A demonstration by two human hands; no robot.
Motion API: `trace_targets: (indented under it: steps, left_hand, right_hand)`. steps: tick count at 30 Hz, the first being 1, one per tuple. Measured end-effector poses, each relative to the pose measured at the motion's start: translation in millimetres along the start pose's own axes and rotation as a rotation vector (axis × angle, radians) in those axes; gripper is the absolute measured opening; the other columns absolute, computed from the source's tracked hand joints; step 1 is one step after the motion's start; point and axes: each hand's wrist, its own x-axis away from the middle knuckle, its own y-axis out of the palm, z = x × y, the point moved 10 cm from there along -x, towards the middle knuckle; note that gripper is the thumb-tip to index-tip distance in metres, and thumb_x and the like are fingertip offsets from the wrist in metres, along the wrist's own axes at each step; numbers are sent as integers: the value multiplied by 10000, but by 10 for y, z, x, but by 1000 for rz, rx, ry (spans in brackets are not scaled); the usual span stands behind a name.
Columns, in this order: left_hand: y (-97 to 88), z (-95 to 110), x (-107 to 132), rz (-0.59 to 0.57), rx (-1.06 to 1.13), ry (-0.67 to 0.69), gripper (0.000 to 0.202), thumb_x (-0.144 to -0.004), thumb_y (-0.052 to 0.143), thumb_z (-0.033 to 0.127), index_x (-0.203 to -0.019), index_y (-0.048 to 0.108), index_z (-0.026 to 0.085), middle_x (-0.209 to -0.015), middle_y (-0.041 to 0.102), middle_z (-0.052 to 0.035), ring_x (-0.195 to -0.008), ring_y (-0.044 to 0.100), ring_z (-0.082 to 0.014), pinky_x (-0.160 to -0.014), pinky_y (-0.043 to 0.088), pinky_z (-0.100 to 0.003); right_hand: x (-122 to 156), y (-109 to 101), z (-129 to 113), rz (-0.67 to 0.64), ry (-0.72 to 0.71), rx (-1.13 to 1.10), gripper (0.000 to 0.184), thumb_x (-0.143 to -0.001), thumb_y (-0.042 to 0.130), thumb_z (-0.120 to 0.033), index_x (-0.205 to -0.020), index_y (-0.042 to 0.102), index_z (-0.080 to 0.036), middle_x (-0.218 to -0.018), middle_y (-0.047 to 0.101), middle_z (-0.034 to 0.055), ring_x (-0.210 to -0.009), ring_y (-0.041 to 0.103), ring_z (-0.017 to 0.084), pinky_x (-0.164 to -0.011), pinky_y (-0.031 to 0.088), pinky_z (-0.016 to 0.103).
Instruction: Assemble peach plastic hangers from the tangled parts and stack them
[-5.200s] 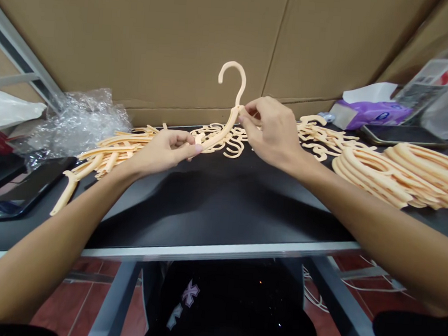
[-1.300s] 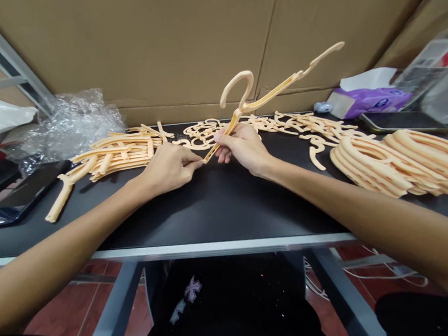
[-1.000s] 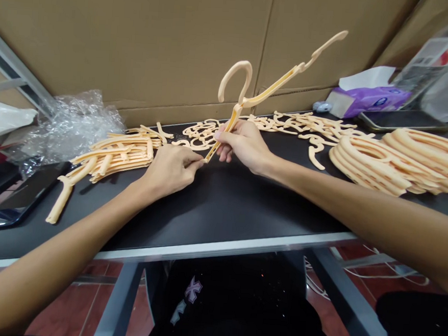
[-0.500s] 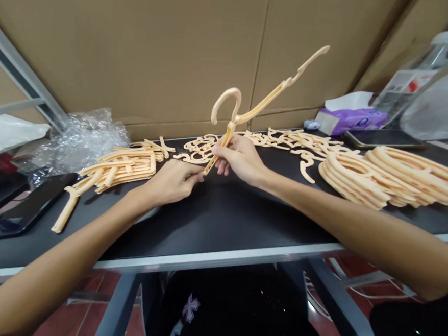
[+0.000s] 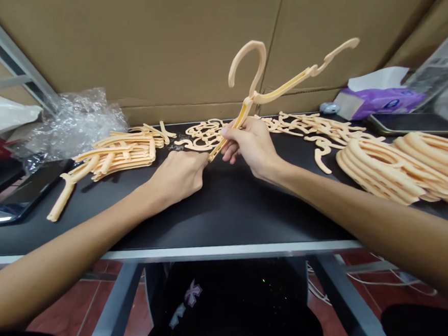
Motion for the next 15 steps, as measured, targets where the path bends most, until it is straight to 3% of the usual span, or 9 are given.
trace_targets:
  steps: [8,15]
  left_hand:
    - [34,-28,11,-97,-140,-70,295,-989,416,119,-989,710,101,-755,732,-127,-616,662,-248,-600,396,-336]
    - [23,88,13,-177,-306,-69,314,-942,411,19,-1167,627,55,-886,753,-167,-782,739,-292,-645,495,-328]
  right_hand:
    - [44,-8,21,61,89,-80,117,-894,567,-110,-848,521,-208,-584,635,-8,-470,648,137,-413,486,202]
    - [31,-47,-35,90,88,-116,146,-895,553,-102,-853,487,-225,-606,615,-11,-478,628,119,-419,486,189]
